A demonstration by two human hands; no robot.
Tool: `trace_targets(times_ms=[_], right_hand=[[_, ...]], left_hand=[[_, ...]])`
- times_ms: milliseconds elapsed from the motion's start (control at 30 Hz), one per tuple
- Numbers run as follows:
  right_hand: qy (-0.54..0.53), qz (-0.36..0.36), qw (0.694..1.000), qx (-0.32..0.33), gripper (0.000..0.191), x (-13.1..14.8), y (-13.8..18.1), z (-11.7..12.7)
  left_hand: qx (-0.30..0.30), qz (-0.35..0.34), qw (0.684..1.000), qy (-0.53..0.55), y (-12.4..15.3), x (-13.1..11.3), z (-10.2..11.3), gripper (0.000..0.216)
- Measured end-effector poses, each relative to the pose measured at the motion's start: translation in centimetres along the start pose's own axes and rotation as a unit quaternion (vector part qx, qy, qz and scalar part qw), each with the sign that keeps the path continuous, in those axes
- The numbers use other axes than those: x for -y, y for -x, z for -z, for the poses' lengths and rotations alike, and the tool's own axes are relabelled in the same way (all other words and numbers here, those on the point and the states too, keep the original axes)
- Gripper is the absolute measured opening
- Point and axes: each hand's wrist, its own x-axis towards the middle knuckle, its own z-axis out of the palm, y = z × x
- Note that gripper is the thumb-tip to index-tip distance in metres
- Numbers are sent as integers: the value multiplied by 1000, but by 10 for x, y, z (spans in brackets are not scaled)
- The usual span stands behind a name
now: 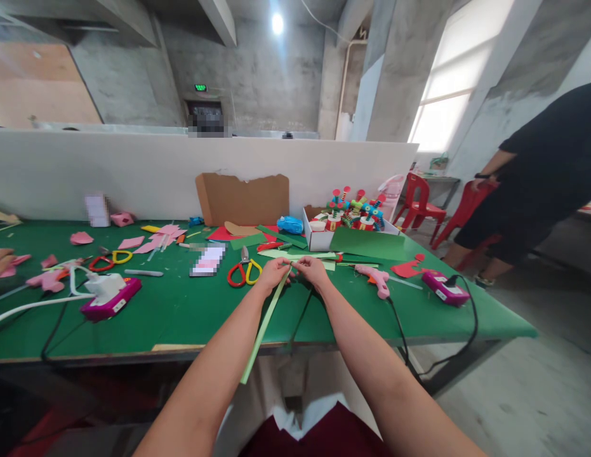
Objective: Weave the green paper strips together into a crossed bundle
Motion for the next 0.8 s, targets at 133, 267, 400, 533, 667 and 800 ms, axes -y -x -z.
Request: trace_targets(times_ms=[133, 267, 400, 533, 667, 800], right_hand=[[-5, -2, 1000, 1, 24, -2, -1, 0], [-5, -3, 1000, 6, 25, -2, -1, 0], [-5, -9, 1000, 8, 25, -2, -1, 1], [-4, -8, 1000, 2, 26, -1, 0, 0], [-10, -9, 1000, 2, 28, 0, 1, 0], [-13, -14, 1000, 1, 28, 1, 1, 0]], left_hand=[[2, -3, 1000, 4, 0, 1, 0, 7], [3, -2, 1000, 7, -2, 3, 1, 9], [13, -8, 1000, 10, -4, 6, 2, 9], [15, -14, 1000, 11, -6, 9, 3, 10], [14, -7, 1000, 5, -5, 7, 3, 8], [11, -4, 1000, 5, -4, 5, 3, 7]])
